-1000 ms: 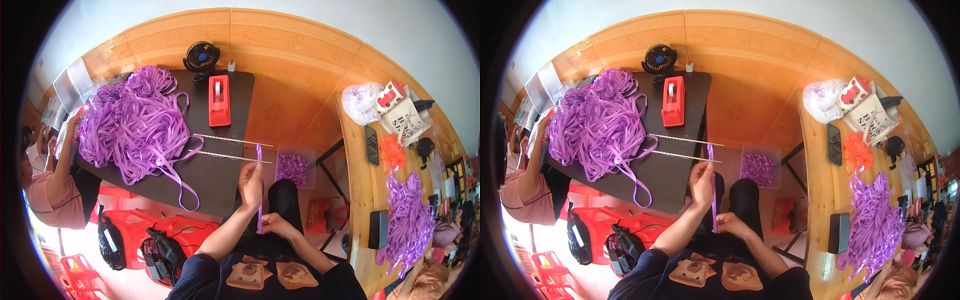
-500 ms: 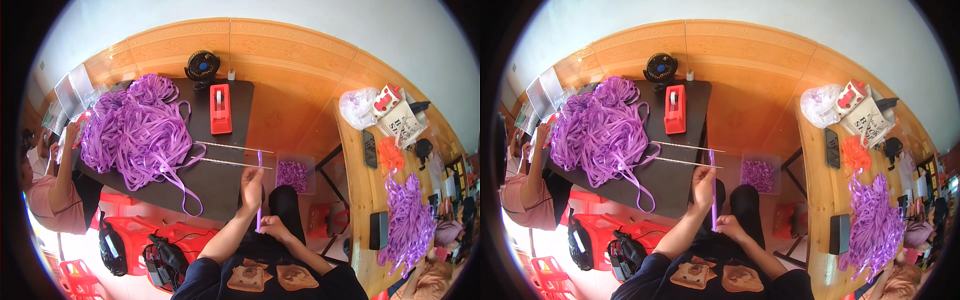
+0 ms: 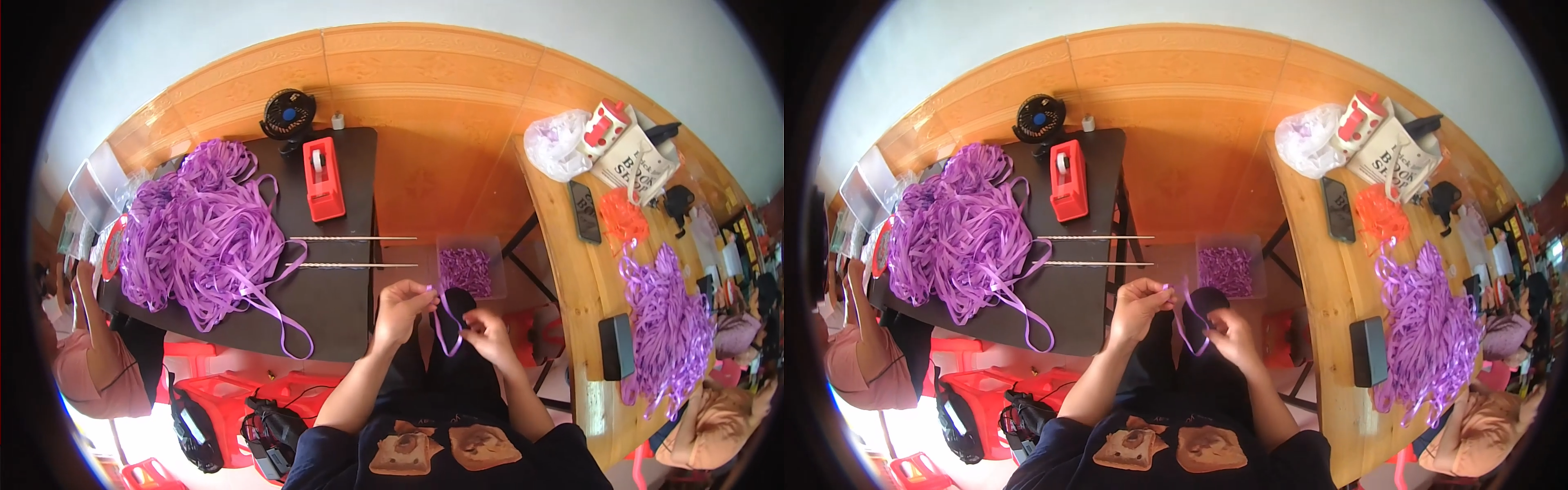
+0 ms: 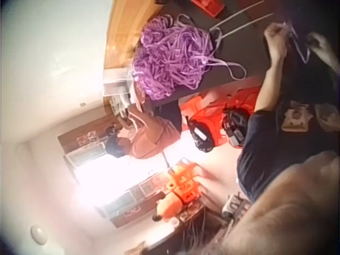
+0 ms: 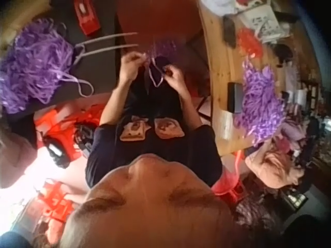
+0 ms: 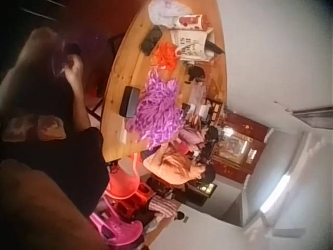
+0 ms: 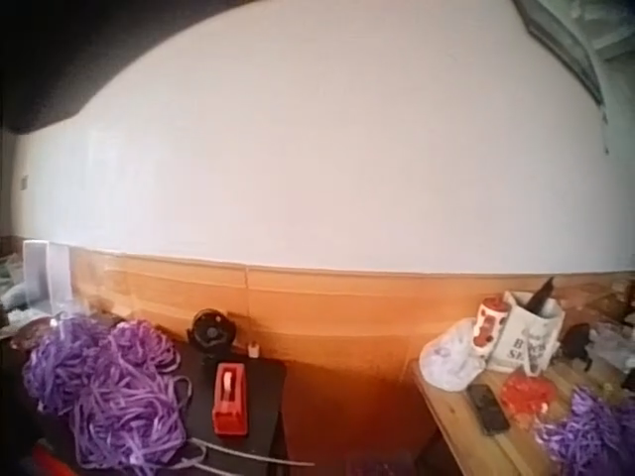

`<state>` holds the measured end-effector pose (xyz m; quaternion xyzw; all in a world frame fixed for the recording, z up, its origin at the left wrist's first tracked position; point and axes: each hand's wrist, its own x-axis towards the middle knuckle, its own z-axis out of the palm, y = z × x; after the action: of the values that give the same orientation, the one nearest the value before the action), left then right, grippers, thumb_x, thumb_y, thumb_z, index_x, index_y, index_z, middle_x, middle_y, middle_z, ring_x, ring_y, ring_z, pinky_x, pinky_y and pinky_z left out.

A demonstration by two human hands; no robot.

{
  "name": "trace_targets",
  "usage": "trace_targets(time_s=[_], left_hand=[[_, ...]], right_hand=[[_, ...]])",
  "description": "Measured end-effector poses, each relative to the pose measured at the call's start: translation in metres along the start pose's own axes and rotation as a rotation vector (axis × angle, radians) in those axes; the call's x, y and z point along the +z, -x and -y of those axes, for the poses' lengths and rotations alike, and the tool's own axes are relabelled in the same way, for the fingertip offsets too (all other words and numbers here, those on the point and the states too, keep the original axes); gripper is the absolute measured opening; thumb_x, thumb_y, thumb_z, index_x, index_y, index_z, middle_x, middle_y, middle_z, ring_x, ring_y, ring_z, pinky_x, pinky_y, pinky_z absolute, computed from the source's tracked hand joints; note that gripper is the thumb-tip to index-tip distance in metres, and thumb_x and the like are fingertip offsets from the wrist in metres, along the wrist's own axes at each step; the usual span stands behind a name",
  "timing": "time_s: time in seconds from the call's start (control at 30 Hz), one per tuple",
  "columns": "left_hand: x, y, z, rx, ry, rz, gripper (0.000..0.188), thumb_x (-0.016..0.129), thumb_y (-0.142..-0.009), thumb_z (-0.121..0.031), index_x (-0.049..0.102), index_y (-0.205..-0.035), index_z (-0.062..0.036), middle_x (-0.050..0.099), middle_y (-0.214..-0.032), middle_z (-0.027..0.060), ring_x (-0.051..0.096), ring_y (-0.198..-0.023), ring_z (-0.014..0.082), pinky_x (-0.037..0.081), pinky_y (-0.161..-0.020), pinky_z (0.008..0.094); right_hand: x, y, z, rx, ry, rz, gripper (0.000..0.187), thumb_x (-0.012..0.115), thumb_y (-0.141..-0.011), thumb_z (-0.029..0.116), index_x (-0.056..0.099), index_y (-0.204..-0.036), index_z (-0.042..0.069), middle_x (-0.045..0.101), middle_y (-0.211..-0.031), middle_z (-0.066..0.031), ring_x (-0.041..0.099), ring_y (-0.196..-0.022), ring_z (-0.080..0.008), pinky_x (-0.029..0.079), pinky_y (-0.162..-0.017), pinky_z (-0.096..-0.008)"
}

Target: Making purple ribbon bows using a metal rod jig for assembly.

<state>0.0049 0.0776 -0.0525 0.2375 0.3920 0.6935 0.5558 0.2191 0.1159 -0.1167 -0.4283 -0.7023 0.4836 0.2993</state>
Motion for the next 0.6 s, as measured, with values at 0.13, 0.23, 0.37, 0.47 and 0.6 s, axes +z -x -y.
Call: trace_targets(time_s=[0.13,0.23,0.37,0.47,0.6], left_hand=[[0.0,0.016,-0.003,-0.176,-0.046,0.117,0.001,0.06,-0.087,0.003,0.061,-0.087,0.003,0.067,-0.085,0.0132,0.067,-0.075,0.0189,0.055,-0.065,0.025],[0.0,0.031,-0.006,-0.261,0.028,0.228,0.005,0.059,-0.088,0.001,0.061,-0.092,0.0037,0.066,-0.082,0.0125,0.066,-0.072,0.0189,0.053,-0.064,0.0259],[0.002,0.05,-0.013,-0.267,0.039,0.217,0.006,0.059,-0.089,-0.001,0.062,-0.092,0.0028,0.065,-0.081,0.0111,0.066,-0.072,0.0177,0.053,-0.062,0.025],[-0.005,0.06,-0.014,-0.302,0.054,0.216,0.007,0.061,-0.089,-0.004,0.063,-0.092,0.0018,0.065,-0.078,0.009,0.065,-0.069,0.0159,0.052,-0.061,0.0232],[-0.015,0.066,-0.007,-0.414,0.039,0.217,0.01,0.062,-0.09,-0.01,0.064,-0.092,0.0002,0.064,-0.074,0.0062,0.064,-0.064,0.0143,0.05,-0.057,0.0213]], right_hand=[[-0.012,-0.027,0.067,-0.271,-0.155,0.043,0.05,0.071,-0.074,0.004,0.056,-0.122,0.006,0.057,-0.118,-0.0049,0.057,-0.105,-0.0184,0.046,-0.086,-0.0305],[-0.016,-0.047,0.081,-0.254,-0.509,0.471,0.056,0.069,-0.075,0.003,0.051,-0.128,0.003,0.053,-0.129,-0.0082,0.051,-0.117,-0.0189,0.043,-0.093,-0.0329],[-0.004,-0.048,0.056,-0.047,-0.551,0.723,0.035,0.065,-0.079,-0.003,0.06,-0.114,-0.002,0.065,-0.104,-0.0094,0.061,-0.098,-0.0168,0.047,-0.086,-0.0289],[-0.007,-0.038,0.053,0.014,-0.672,0.653,0.015,0.063,-0.078,-0.006,0.066,-0.093,-0.003,0.064,-0.082,-0.0068,0.061,-0.08,-0.0154,0.047,-0.075,-0.0262],[-0.011,-0.029,0.064,-0.041,-0.709,0.579,0.01,0.063,-0.078,-0.008,0.068,-0.086,-0.005,0.061,-0.076,-0.0077,0.056,-0.07,-0.0135,0.043,-0.066,-0.0239]])
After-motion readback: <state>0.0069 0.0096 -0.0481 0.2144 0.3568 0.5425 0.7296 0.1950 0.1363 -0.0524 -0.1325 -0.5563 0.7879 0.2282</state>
